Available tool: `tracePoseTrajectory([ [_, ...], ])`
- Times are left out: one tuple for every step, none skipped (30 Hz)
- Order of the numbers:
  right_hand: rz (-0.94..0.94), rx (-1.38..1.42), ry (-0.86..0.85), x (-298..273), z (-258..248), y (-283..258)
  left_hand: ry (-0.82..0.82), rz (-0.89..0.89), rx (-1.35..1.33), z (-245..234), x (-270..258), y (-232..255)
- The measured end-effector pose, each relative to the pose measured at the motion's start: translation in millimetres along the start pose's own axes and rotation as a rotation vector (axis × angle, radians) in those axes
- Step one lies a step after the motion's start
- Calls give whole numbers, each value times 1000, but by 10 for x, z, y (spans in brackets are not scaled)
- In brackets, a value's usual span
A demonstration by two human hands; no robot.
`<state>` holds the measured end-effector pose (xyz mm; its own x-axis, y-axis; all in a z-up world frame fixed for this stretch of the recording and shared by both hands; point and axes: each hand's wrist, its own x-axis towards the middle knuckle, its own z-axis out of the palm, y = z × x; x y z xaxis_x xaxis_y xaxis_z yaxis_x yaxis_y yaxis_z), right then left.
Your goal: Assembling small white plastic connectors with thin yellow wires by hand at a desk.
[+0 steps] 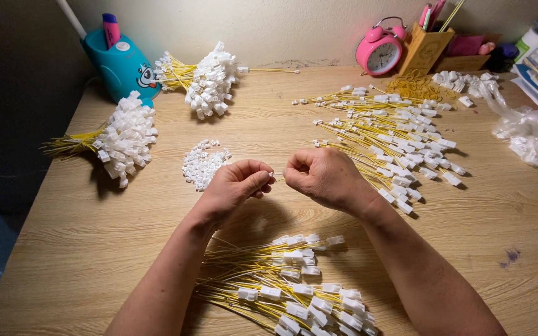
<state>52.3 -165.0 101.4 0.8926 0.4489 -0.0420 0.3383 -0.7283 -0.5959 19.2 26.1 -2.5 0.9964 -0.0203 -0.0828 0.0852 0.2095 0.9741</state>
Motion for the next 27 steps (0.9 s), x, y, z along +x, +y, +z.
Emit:
tracePoseTrajectory([
  [3, 4, 4, 16, 28, 40, -5, -1, 5, 4, 0, -2],
  [3, 56, -8, 33, 57, 79, -3, -12, -30, 7, -3, -7],
  [2, 108, -20, 49, 87, 117, -1, -22, -64, 10, -6, -12],
  [3, 110, -18, 56, 85, 126, -4, -23, -62, 11, -11, -11],
  [19, 111, -16, 64, 83, 133, -4, -27, -65, 11, -16, -11],
  [33, 112, -15, 72, 81, 142, -4, -31, -69, 13, -20, -12],
  [34, 114, -12, 68, 85, 136, -6, -31, -67, 19, -21, -3],
  [39, 132, -18, 64, 90, 128, -2, -31, -56, 24, -25, 3],
  [43, 150, -23, 61, 96, 119, 1, -31, -45, 27, -31, 10],
  [42, 150, -23, 73, 101, 128, 2, -30, -45, 25, -19, -7],
  [51, 139, -10, 85, 107, 136, 7, -25, -58, 22, -8, -24],
  [60, 128, 2, 96, 113, 144, 12, -19, -72, 19, 3, -41],
  [60, 127, 2, 101, 129, 151, 13, -19, -72, 11, 7, -51],
  [54, 142, 3, 106, 143, 160, 22, -19, -86, 6, 12, -64],
  [48, 156, 3, 111, 158, 170, 32, -18, -99, 1, 17, -77],
  [48, 155, 3, 118, 165, 171, 33, -18, -99, 14, 7, -63],
  [31, 170, 8, 125, 171, 172, 37, -24, -101, 28, -2, -49],
  [13, 186, 13, 134, 177, 172, 42, -29, -103, 41, -9, -33],
  [13, 186, 13, 129, 174, 168, 42, -28, -103, 43, -2, -37],
  [18, 195, 18, 124, 172, 162, 50, -31, -99, 44, 2, -41],
  [23, 204, 23, 119, 170, 156, 59, -33, -95, 44, 6, -46],
  [21, 204, 23, 102, 159, 129, 60, -32, -96, 40, 12, -52],
  [11, 234, 19, 84, 147, 103, 64, -32, -93, 38, 18, -59],
  [1, 264, 16, 65, 134, 79, 67, -32, -90, 37, 26, -66],
  [0, 263, 16, 60, 136, 81, 68, -30, -90, 37, 29, -67],
  [-9, 288, 8, 54, 140, 82, 72, -28, -96, 37, 29, -70],
  [-17, 312, 0, 48, 145, 84, 76, -27, -101, 36, 29, -73],
])
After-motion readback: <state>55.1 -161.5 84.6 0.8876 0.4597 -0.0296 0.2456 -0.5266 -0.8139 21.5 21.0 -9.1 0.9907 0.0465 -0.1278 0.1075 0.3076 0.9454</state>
